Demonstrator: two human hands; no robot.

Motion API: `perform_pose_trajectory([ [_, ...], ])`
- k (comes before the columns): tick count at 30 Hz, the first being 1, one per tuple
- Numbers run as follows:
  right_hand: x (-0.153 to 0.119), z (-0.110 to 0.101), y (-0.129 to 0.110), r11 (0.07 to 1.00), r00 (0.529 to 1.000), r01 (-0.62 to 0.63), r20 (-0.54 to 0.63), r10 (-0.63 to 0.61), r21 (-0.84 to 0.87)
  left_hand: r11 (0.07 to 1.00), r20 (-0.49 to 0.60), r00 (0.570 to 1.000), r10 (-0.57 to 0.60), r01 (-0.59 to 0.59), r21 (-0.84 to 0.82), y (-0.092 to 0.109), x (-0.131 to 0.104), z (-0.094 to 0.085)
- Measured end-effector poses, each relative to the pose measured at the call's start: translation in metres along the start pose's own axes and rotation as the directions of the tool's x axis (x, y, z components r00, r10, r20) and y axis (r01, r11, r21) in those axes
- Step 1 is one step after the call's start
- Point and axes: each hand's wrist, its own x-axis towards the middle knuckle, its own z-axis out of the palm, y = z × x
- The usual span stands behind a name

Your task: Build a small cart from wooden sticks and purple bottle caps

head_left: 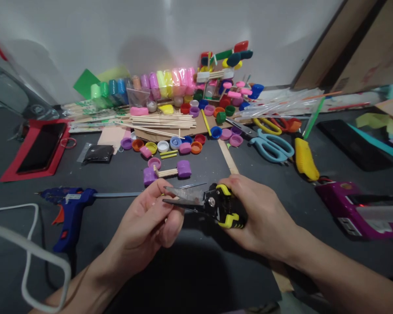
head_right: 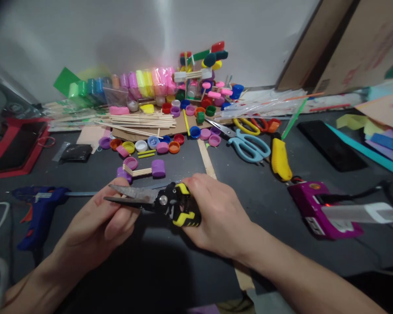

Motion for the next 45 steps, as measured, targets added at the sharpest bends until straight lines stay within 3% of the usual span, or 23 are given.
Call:
perform_pose_trajectory([
  [7, 0.0005, -0.0033, -0.0001, 0.999, 0.999, 0.001, 0.037, -0.003, 0.041, 0.999, 0.091, 0.996, 0.016, -0.019, 0.034, -0.0006, 0.0022, -0.0021],
  [20, -0.0008, -0.0034, -0.0031, 0.989, 0.992, -0.035, 0.122, 0.017, 0.143, 1.000, 0.085, 0.996, 0.002, -0.003, 0.010, 0.0018, 0.0034, -0.0049],
  [31, -0.0043, 0.0010, -0.0049, 0.994, 0.997, -0.038, 0.067, 0.032, 0.102, 0.999, 0.102, 0.994, 0.033, -0.035, 0.019, 0.0001, 0.0026, -0.0031],
  [37, -0.0007, 0.0002, -0.0041, 0.978, 0.986, -0.154, 0.082, 0.144, 0.142, 1.000, -0.037, 0.999, 0.006, -0.006, 0.003, 0.0046, 0.0011, -0.0021],
  [45, -0.0008, 0.0016, -0.0046, 0.979, 0.987, -0.146, 0.093, 0.133, 0.146, 0.999, -0.066, 0.998, 0.005, -0.007, -0.038, 0.0058, 0.0018, -0.0064],
])
